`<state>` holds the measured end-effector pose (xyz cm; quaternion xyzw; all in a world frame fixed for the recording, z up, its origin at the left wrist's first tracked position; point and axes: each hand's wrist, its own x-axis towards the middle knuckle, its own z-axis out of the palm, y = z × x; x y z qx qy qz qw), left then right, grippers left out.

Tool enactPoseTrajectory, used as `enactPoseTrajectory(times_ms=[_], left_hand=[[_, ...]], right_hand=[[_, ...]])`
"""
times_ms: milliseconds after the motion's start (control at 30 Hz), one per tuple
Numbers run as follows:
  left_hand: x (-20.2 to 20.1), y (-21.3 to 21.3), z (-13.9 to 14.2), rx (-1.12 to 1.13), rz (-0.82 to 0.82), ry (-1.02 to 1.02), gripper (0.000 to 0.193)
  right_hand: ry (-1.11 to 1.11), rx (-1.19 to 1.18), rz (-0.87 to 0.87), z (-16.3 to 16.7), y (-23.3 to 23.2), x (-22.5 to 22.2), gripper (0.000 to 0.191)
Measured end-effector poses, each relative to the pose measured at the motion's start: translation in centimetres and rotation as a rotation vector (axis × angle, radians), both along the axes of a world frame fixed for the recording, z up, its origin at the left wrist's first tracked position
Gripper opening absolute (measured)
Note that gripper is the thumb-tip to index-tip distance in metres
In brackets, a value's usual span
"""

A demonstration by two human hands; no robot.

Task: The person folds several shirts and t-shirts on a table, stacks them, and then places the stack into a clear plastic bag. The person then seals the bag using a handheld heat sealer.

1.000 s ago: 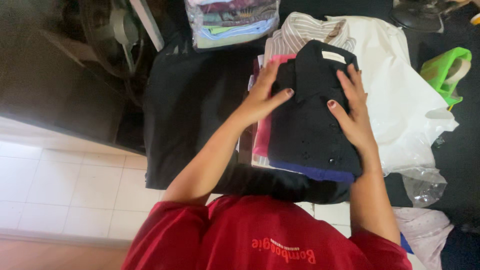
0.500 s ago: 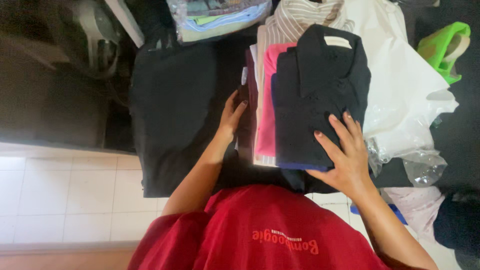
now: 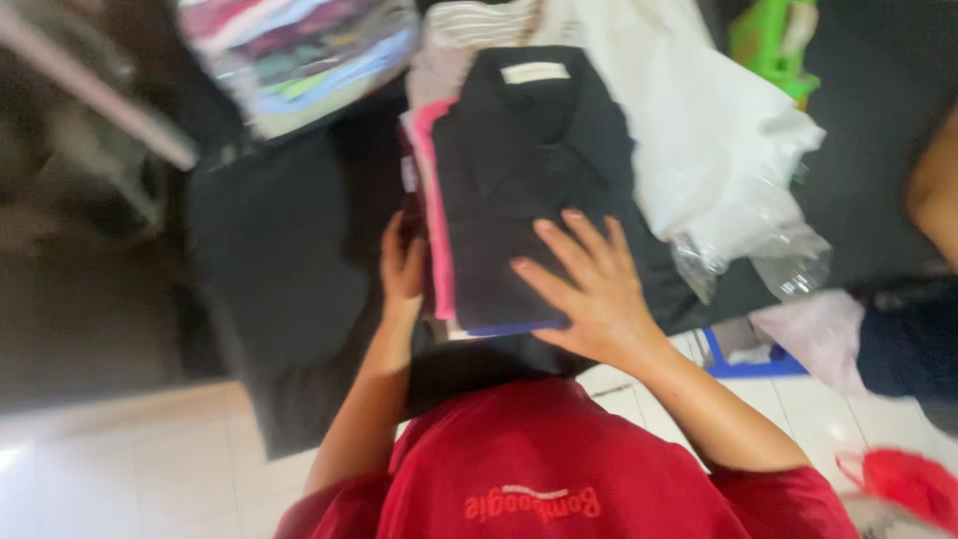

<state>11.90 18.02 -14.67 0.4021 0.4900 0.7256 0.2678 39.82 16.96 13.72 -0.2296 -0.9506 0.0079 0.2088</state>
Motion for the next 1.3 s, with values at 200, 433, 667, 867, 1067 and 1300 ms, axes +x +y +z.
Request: enactPoseTrajectory(times_ms=[200, 433, 667, 867, 1067, 1300], left_hand=[[0.1, -0.9, -2.2, -0.006, 0.054, 0.09, 0.042], [-1.7, -1.9, -3.1, 0.046, 0.0, 0.256, 0.053], [0.2, -3.8, -1.8, -0.04, 0.019, 0.407, 0.057], [3.5, -12.8, -1.4, -0.239, 0.137, 0.903, 0.05], [18.9, -18.5, -0.7, -0.583, 0.568, 1.095, 0.06], [34.1, -12.2, 4.2, -0.221, -0.147, 1.098, 0.06]], right_hand=[[-0.021, -0.057, 0.006, -0.6, -0.6, 1.0, 0.099], [0.005, -0.088, 0.014, -0.2, -1.4, 1.4, 0.102], [0.176, -0.149, 0.24, -0.6, -0.4, 3.6, 0.083], [0.597, -0.019, 0.472, -4.5, 1.7, 12.3, 0.051], [0.635, -0.024, -0.124, -10.7, 6.4, 27.5, 0.041], [0.657, -0.225, -0.553, -15.5, 10.8, 39.4, 0.06]])
